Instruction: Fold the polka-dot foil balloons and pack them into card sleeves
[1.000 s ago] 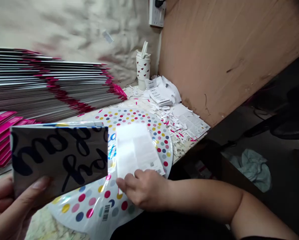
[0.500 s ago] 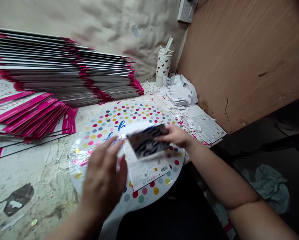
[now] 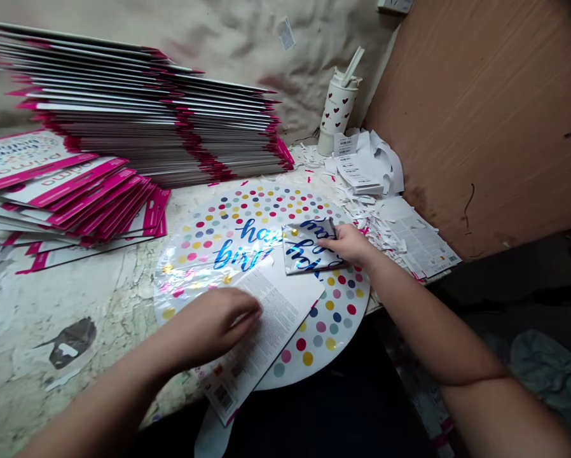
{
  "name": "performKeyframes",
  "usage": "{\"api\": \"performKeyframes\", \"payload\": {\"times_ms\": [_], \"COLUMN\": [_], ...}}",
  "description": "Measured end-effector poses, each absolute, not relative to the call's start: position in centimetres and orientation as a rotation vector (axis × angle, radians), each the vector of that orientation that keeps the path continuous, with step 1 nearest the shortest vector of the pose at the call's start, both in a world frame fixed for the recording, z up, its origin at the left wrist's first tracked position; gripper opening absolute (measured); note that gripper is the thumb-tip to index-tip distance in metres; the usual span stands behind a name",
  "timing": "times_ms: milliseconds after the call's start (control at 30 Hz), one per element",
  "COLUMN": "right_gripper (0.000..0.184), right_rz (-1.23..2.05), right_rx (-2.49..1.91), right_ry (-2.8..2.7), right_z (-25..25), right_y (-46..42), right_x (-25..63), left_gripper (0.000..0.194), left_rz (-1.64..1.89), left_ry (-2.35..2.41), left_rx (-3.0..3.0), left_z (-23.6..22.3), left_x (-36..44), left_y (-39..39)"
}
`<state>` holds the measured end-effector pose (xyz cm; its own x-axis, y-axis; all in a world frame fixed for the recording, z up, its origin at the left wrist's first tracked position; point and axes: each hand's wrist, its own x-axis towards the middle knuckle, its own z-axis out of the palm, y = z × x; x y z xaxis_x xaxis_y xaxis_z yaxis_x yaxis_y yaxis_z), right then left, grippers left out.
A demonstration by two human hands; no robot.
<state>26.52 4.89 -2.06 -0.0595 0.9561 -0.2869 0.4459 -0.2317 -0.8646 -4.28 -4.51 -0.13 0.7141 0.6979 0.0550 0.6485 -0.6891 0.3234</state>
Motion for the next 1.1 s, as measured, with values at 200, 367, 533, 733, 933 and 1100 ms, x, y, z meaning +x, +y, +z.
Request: {"api": "performKeyframes", "payload": {"times_ms": [200,367,533,733,933,1100], "right_gripper": [0.027,0.025,0.026,0.023,0.028,0.023], "right_rz": [1.054,1.186,1.519,1.972,2.031,1.851], "right_rx": [-1.749,-1.631,-1.442,-1.363,-1.414,-1.478], "right_ry": [-1.584,-1.616,-1.555,-1.729,-1.604,-1.505], "right_z": [-1.8,0.6,2.5,2.4,2.2,2.1], "right_y": [2.9,1.2,1.9,4.0,5.5,5.4], "right_x": [26.5,26.7,26.7,25.8,23.8,22.7], "left_gripper": [0.022,0.016,0.016,0.017,0.015,0.012], "left_rz": [0.382,0.375,0.419,0.469,0.450,0.479], "left_ry": [1.053,1.024,1.078,0.980,0.990,0.980], "left_rx": [2.701,2.818,2.853,2.893,2.900,2.888], "left_z": [-0.8,-0.4,0.3,0.3,0.0,0.0], "left_x": [1.7,2.7,1.8,2.1,2.2,2.3], "left_y": [-0.7,0.1,-0.3,-0.8,-1.0,-1.0]}}
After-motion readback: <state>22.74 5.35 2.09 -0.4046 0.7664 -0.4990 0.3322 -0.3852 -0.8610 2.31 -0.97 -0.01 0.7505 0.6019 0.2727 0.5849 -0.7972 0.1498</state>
